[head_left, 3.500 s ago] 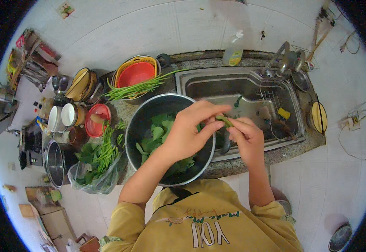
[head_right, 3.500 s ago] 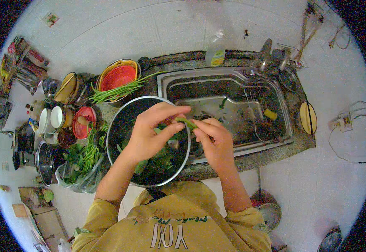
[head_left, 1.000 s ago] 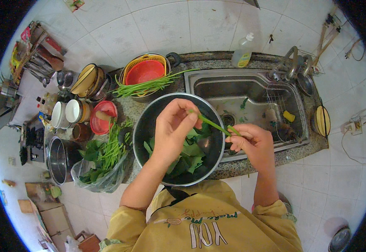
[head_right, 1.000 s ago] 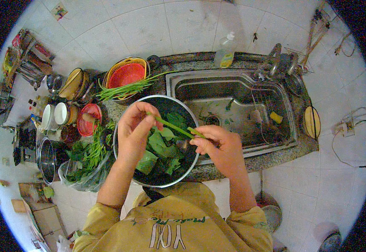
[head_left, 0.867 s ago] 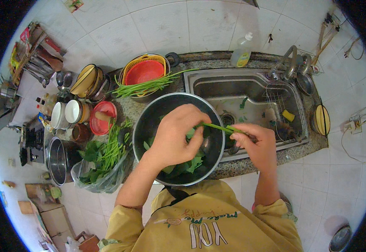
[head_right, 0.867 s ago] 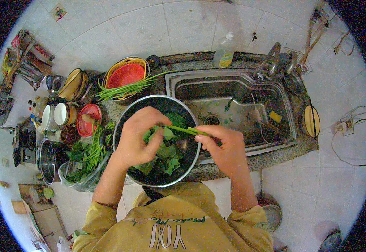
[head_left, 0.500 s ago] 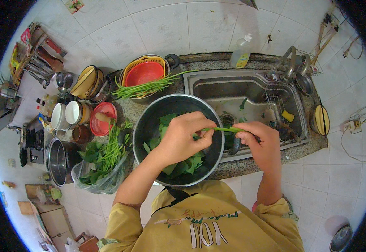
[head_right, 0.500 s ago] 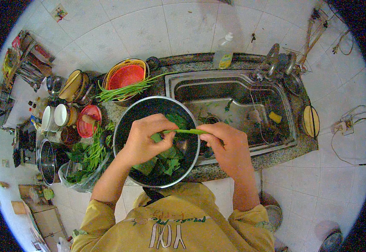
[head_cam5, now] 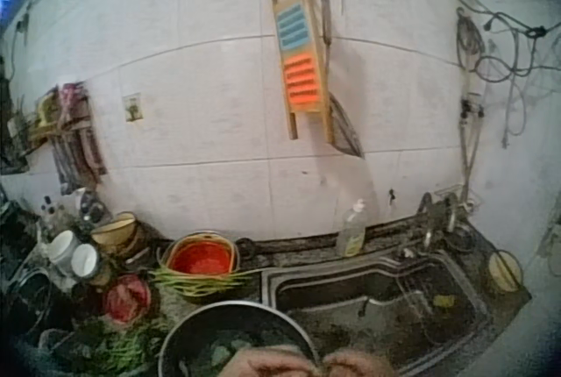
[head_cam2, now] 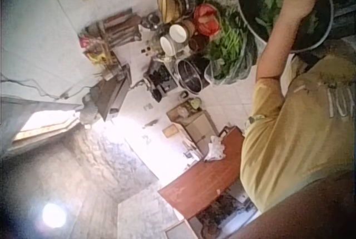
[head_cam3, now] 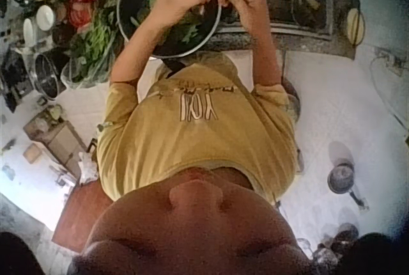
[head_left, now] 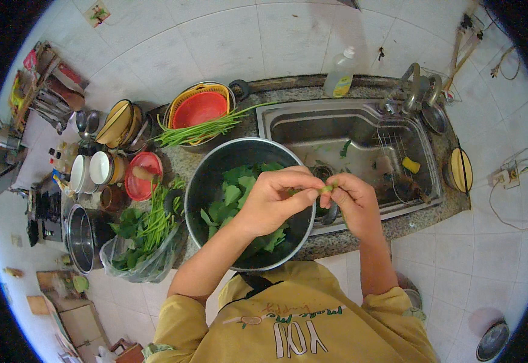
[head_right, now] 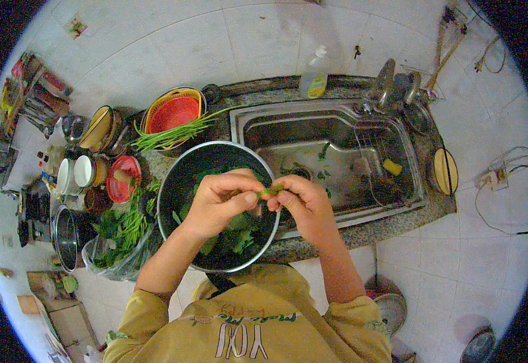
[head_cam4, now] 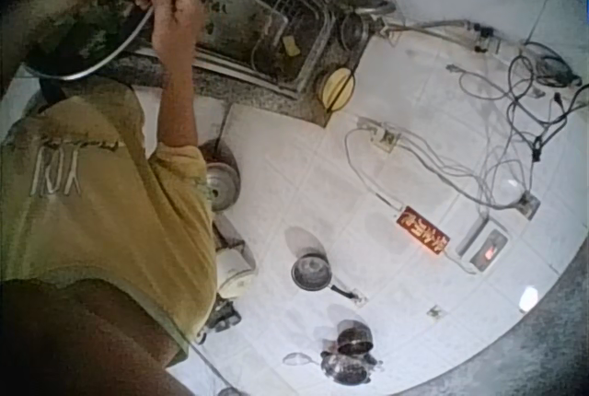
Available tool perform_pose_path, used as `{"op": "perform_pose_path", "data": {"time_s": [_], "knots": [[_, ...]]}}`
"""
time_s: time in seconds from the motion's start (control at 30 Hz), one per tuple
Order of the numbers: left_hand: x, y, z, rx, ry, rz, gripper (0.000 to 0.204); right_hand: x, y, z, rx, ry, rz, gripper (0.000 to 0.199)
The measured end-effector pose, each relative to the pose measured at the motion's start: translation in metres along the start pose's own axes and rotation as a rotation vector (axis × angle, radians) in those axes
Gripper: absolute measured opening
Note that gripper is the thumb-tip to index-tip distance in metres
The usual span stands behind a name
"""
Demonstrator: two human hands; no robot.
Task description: The person stands at a kitchen counter and repeatedly picks up green leafy vegetables, plucks the leaves from the stems by hand, and places the leaves into a metal bowl. The stems are discarded into a nearby container. The task continues throughout the clip with a steady, repetitive motion.
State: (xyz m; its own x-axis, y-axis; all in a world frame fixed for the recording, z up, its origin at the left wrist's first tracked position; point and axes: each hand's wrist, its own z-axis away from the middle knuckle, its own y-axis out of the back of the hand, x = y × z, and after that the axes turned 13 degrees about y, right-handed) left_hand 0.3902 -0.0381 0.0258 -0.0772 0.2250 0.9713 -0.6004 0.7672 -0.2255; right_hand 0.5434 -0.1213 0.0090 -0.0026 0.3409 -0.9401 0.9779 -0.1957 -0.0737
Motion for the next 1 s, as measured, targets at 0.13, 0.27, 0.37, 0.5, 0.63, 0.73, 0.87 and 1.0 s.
{"op": "perform_pose_path", "data": {"time_s": [0.13, 0.27, 0.37, 0.5, 0.63, 0.73, 0.87, 1.0], "knots": [[-0.004, -0.001, -0.011, 0.022, 0.001, -0.220, 0.011, 0.010, 0.009, 0.004, 0.175, 0.001, -0.076, 0.012], [-0.008, -0.008, -0.020, 0.006, 0.098, -0.305, 0.011, 0.016, 0.019, 0.007, 0.251, 0.044, -0.142, 0.012], [-0.018, -0.016, -0.029, 0.026, -0.019, -0.391, 0.012, 0.021, 0.025, 0.010, 0.230, 0.045, -0.146, 0.012], [-0.019, -0.020, -0.037, 0.140, -0.017, -0.408, 0.011, 0.005, 0.021, 0.008, 0.146, -0.146, -0.037, 0.012], [-0.022, -0.025, -0.039, 0.202, -0.097, -0.584, 0.010, 0.009, 0.027, 0.009, 0.161, -0.103, -0.018, 0.013], [-0.022, -0.028, -0.039, 0.216, -0.204, -0.727, 0.009, 0.007, 0.024, 0.004, 0.206, -0.115, -0.087, 0.015], [-0.017, -0.031, -0.035, 0.141, -0.246, -0.866, 0.008, 0.009, 0.028, 0.001, 0.302, -0.133, -0.126, 0.018], [-0.020, -0.025, -0.029, 0.022, -0.238, -0.868, 0.007, 0.010, 0.039, -0.007, 0.454, -0.108, -0.117, 0.019]]}}
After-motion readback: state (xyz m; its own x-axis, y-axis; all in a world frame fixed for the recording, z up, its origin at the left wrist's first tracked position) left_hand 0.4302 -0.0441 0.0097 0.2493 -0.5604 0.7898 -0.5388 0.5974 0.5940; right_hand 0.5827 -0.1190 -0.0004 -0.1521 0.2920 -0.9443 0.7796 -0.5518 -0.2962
